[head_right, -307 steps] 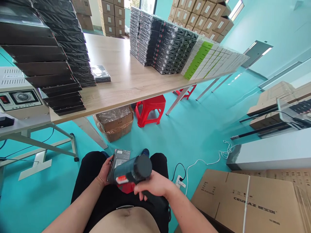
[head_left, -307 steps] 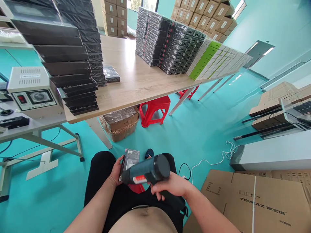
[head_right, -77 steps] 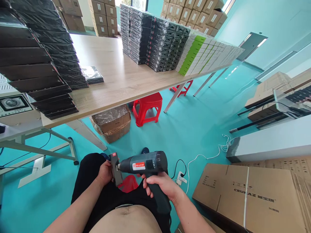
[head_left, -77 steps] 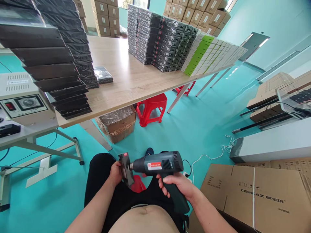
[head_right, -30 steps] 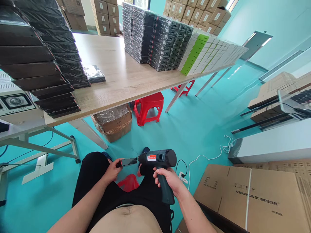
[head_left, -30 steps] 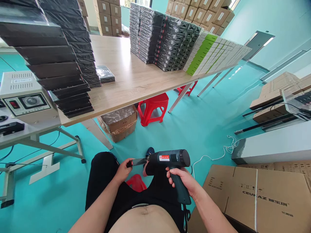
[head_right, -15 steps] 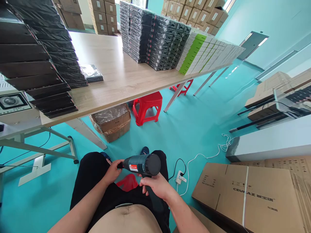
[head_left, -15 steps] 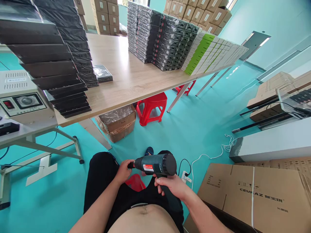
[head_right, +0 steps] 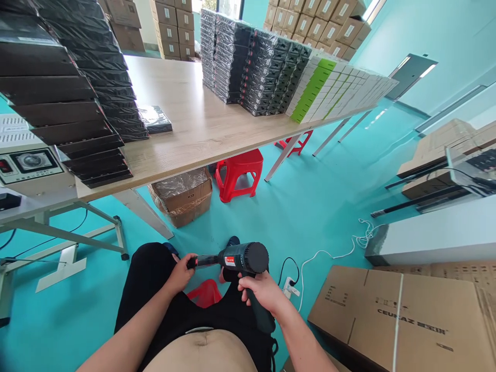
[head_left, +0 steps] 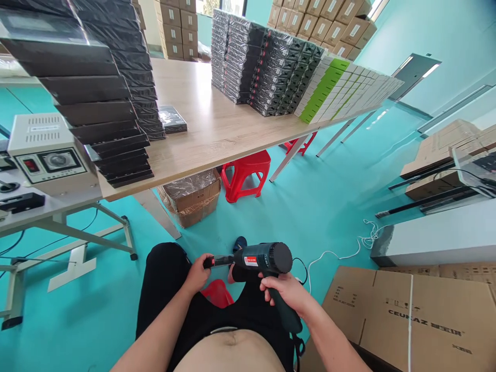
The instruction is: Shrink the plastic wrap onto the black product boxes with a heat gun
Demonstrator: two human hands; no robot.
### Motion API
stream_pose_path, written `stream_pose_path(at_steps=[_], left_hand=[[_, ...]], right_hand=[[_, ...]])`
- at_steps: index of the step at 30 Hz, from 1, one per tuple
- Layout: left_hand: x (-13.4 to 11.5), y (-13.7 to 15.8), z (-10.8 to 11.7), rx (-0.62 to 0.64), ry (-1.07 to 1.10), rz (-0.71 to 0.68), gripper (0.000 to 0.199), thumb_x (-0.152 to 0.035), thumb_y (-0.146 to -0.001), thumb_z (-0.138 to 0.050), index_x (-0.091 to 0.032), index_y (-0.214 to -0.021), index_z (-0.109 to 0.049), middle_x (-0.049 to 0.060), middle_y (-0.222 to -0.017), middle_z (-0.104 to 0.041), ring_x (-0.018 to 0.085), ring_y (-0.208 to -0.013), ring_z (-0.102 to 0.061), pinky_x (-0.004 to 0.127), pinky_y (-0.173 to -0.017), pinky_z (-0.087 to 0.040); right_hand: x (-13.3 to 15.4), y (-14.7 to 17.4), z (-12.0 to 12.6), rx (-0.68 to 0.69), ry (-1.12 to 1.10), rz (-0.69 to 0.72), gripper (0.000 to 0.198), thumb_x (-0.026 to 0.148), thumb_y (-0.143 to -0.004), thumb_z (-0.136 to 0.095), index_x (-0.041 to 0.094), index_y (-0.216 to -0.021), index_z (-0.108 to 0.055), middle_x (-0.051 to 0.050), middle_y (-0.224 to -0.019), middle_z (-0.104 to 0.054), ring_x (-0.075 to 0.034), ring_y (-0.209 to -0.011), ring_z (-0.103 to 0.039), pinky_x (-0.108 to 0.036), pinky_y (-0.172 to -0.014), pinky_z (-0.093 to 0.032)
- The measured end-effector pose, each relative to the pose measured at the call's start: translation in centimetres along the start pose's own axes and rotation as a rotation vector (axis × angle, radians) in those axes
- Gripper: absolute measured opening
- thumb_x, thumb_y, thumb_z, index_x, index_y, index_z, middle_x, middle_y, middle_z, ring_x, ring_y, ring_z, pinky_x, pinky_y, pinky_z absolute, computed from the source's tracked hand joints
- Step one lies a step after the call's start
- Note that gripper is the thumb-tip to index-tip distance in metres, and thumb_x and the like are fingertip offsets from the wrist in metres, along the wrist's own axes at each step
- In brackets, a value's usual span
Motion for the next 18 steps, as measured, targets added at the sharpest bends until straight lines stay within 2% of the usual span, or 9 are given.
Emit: stream_pose_path(at_steps=[2, 6, 9, 12, 15, 17, 18], left_hand=[[-0.1, -0.1, -0.2, 0.015, 0.001, 0.001, 0.039, -0.009, -0.061, -0.051, -0.021, -0.096, -0.065, 0.003, -0.090, -0.067, 0.025, -0.094, -0.060, 0.042, -0.091, -0.043], [-0.5, -0.2, -1.1, 0.110, 0.058, -0.071, 0.036, -0.010, -0.062, -0.049, -0.018, -0.095, -0.063, 0.004, -0.090, -0.067, 0.023, -0.090, -0.060, 0.038, -0.086, -0.045], [-0.1, -0.2, -1.2, 0.128, 0.052, -0.092, 0.039, -0.009, -0.063, -0.047, -0.018, -0.097, -0.062, 0.004, -0.094, -0.067, 0.023, -0.091, -0.060, 0.039, -0.087, -0.044], [0.9, -0.4, -1.0, 0.112, 0.047, -0.085, 0.042, -0.009, -0.062, -0.047, -0.019, -0.100, -0.062, 0.006, -0.105, -0.066, 0.025, -0.108, -0.057, 0.042, -0.099, -0.037], [1.7, -0.8, -0.7, 0.062, 0.108, -0.057, 0.039, -0.012, -0.061, -0.052, -0.019, -0.098, -0.063, 0.008, -0.118, -0.064, 0.027, -0.126, -0.046, 0.043, -0.108, -0.028], [2.1, -1.1, -0.5, 0.022, 0.154, -0.010, 0.036, -0.016, -0.063, -0.058, -0.018, -0.099, -0.063, 0.010, -0.122, -0.062, 0.027, -0.128, -0.045, 0.043, -0.109, -0.027], [2.2, -1.1, -0.3, 0.003, 0.177, 0.014, 0.037, -0.018, -0.064, -0.059, -0.018, -0.100, -0.063, 0.011, -0.123, -0.062, 0.027, -0.126, -0.046, 0.043, -0.109, -0.028]], right_hand=[[-0.3, 0.4, -0.5, 0.060, -0.017, -0.004, 0.026, 0.027, -0.074, -0.061, 0.013, -0.095, -0.064, -0.004, -0.074, -0.065, -0.016, -0.058, -0.061, -0.027, -0.049, -0.046], [0.3, 0.7, -3.3, 0.187, -0.083, 0.041, 0.028, 0.028, -0.073, -0.063, 0.012, -0.095, -0.065, -0.005, -0.076, -0.066, -0.015, -0.057, -0.060, -0.027, -0.051, -0.046], [1.0, 0.1, -3.1, 0.094, -0.088, 0.059, 0.027, 0.029, -0.074, -0.062, 0.012, -0.094, -0.066, -0.004, -0.076, -0.065, -0.014, -0.058, -0.060, -0.027, -0.052, -0.047], [1.0, -0.1, -1.7, 0.013, -0.051, 0.018, 0.027, 0.029, -0.073, -0.062, 0.012, -0.095, -0.065, -0.004, -0.072, -0.065, -0.015, -0.057, -0.060, -0.027, -0.050, -0.047], [0.8, 0.4, -2.3, 0.157, -0.053, 0.004, 0.029, 0.028, -0.071, -0.065, 0.011, -0.095, -0.066, -0.005, -0.074, -0.066, -0.015, -0.056, -0.060, -0.027, -0.049, -0.046], [0.7, 0.7, -3.0, 0.232, -0.093, 0.006, 0.031, 0.029, -0.071, -0.066, 0.011, -0.096, -0.066, -0.005, -0.076, -0.067, -0.015, -0.057, -0.061, -0.026, -0.050, -0.047], [0.7, 0.7, -3.0, 0.224, -0.114, 0.006, 0.032, 0.030, -0.072, -0.066, 0.011, -0.097, -0.066, -0.006, -0.078, -0.067, -0.015, -0.058, -0.061, -0.026, -0.051, -0.047]])
Point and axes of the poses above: each hand's wrist, its own y-axis away from the middle knuckle, its own z-axis out of the back of the hand, x = y × z, the point moved 7 cm from there along -y, towards the middle knuckle
